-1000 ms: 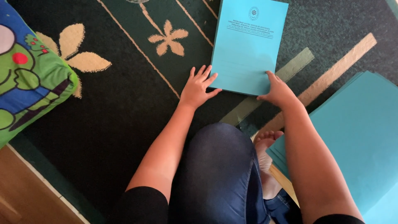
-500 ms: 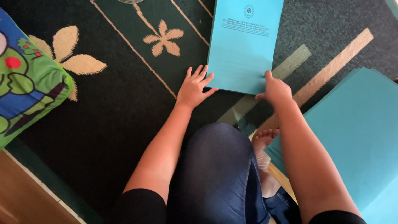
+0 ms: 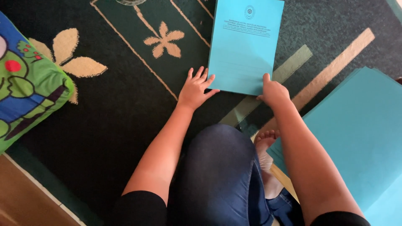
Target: Folding blue paper folders along pre-scored lines and stacking them.
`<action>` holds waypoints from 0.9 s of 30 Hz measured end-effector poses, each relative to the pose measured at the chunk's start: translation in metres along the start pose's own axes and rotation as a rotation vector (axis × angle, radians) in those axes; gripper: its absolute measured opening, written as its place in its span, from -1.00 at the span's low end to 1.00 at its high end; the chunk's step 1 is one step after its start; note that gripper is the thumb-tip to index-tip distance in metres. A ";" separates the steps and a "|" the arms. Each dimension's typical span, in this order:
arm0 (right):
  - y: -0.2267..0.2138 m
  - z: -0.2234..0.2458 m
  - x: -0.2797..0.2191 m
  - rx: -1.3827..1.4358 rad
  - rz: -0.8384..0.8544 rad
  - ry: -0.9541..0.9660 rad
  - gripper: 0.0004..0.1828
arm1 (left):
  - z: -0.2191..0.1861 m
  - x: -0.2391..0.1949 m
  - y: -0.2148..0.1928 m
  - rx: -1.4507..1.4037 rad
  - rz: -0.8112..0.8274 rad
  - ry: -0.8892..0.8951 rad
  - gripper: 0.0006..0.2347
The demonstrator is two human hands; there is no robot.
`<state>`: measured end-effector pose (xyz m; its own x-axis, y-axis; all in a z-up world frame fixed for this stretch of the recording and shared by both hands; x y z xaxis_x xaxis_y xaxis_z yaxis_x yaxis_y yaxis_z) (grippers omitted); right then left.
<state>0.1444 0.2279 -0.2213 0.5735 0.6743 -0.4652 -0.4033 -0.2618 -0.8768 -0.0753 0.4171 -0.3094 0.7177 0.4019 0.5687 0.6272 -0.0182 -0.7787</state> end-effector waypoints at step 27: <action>0.002 -0.126 -0.580 0.618 -0.765 0.183 -0.11 | -0.182 -0.036 -0.281 -0.629 0.046 -0.370 -0.77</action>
<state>-0.0994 -0.2508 0.0311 0.9137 0.3812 0.1405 -0.1503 0.6385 -0.7548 -0.2222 0.2416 -0.0630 0.6683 0.6690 0.3253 0.7337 -0.5205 -0.4369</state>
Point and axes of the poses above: each hand's wrist, its own x-axis towards the middle knuckle, its own y-axis out of the palm, z = x × y, the point moved 5 cm from there along x, towards the middle knuckle, and after that the axes turned 14 degrees about x, right-handed, at the moved point
